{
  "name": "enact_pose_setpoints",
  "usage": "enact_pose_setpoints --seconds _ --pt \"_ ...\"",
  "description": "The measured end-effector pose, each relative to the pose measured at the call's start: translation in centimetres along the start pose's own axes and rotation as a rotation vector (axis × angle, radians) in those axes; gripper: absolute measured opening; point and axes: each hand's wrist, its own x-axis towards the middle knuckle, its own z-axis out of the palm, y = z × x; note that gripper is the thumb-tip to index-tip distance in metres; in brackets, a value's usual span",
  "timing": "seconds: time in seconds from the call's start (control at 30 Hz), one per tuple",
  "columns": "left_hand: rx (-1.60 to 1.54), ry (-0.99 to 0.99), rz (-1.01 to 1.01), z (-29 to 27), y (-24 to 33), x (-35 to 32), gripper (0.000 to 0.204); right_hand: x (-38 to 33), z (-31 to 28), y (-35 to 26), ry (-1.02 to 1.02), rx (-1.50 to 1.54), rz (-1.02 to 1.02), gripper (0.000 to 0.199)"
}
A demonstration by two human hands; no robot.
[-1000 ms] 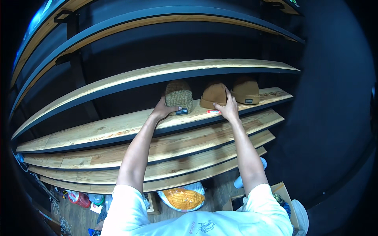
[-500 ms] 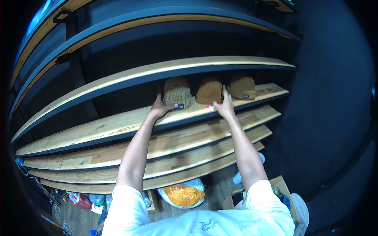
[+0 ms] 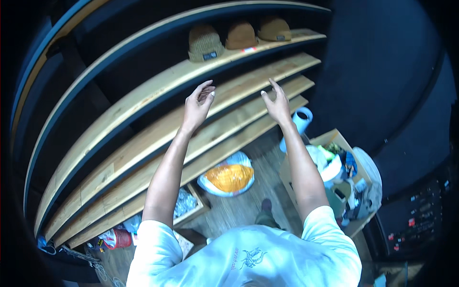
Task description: The person uses a lint roller to clean several beanies and organizes them on wooden display shelves, then wipes a shelf with a cloth.
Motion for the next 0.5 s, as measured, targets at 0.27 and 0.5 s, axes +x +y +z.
enact_pose_setpoints --seconds 0.27,0.5 --pt "-0.27 -0.109 -0.295 3.4 -4.3 -12.3 0.047 -14.6 -0.7 -1.0 -0.245 0.02 0.234 0.056" --pt "-0.225 0.026 -0.559 2.2 -8.3 -26.3 0.042 -23.9 4.1 1.9 -0.563 0.157 0.313 0.052"
